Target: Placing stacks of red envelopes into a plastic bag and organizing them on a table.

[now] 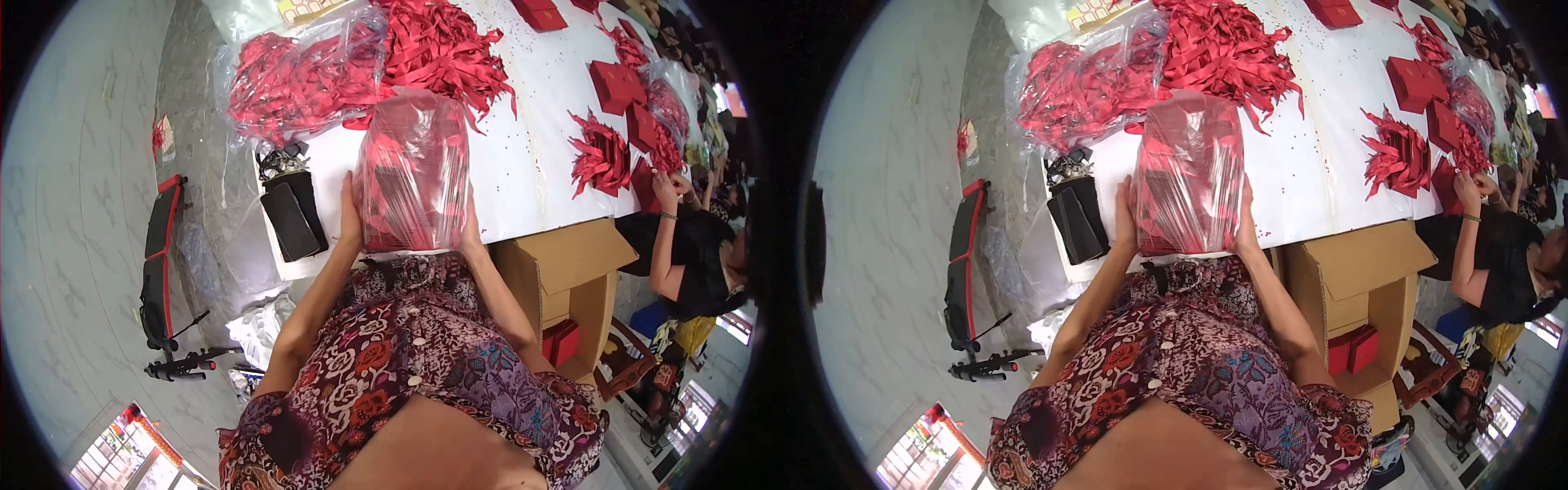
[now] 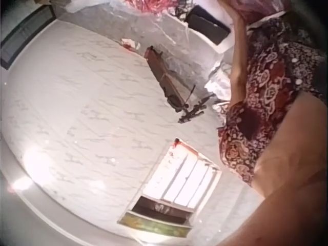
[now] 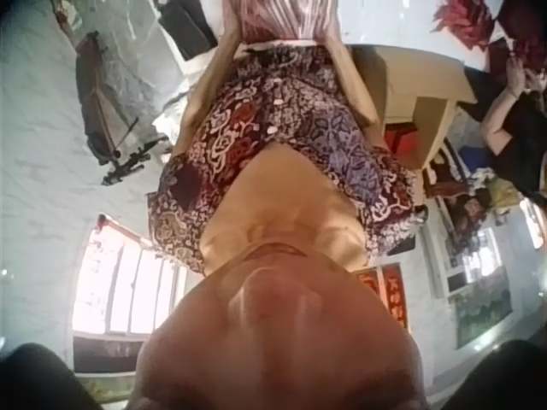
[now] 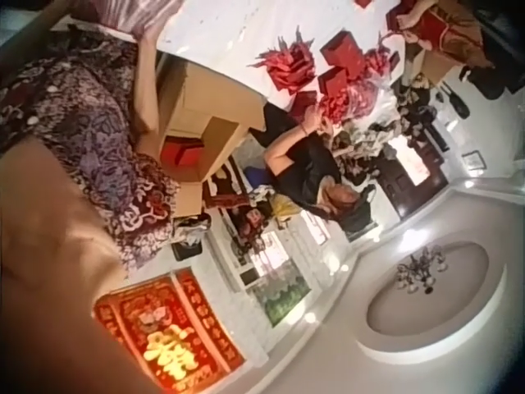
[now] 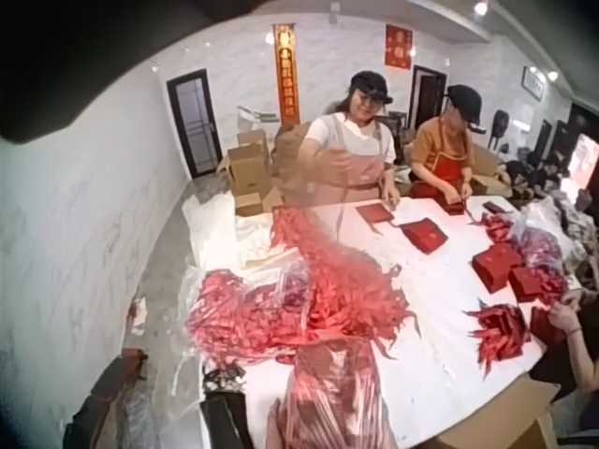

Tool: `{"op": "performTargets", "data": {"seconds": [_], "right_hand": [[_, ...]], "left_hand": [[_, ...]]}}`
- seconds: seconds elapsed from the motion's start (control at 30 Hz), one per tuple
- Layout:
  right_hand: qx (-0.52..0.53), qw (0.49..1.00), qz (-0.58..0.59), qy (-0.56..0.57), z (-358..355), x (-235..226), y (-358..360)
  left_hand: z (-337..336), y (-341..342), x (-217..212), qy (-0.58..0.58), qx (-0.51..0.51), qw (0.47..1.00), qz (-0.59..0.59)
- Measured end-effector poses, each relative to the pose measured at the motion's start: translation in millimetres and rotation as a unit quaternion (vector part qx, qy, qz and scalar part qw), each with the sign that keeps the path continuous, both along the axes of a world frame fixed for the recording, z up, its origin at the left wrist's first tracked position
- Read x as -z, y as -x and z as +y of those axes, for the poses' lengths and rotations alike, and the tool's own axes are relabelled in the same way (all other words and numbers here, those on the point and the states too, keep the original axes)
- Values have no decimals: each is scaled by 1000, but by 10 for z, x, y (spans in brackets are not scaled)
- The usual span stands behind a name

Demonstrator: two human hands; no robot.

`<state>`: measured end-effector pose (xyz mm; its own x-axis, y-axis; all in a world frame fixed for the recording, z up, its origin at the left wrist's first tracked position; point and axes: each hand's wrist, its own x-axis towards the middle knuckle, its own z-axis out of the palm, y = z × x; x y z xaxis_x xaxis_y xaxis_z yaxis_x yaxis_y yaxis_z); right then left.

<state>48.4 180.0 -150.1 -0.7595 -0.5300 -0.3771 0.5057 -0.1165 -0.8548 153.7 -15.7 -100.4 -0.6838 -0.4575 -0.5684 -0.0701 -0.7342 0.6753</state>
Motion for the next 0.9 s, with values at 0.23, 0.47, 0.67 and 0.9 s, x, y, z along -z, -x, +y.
{"op": "performTargets", "data": {"seconds": [0.23,0.47,0.67,0.9], "right_hand": [[-82,994,11,-71,78,374,-47],[-2,985,-50,-166,144,-43,490],[-23,997,0,-69,-351,40,416],[24,993,-118,7,-377,-503,292]], "left_hand": [[-68,-149,680,124,97,985,-68],[-577,-140,407,73,207,976,-10],[-423,290,-117,125,175,976,-26],[-361,262,-41,173,148,973,30]]}}
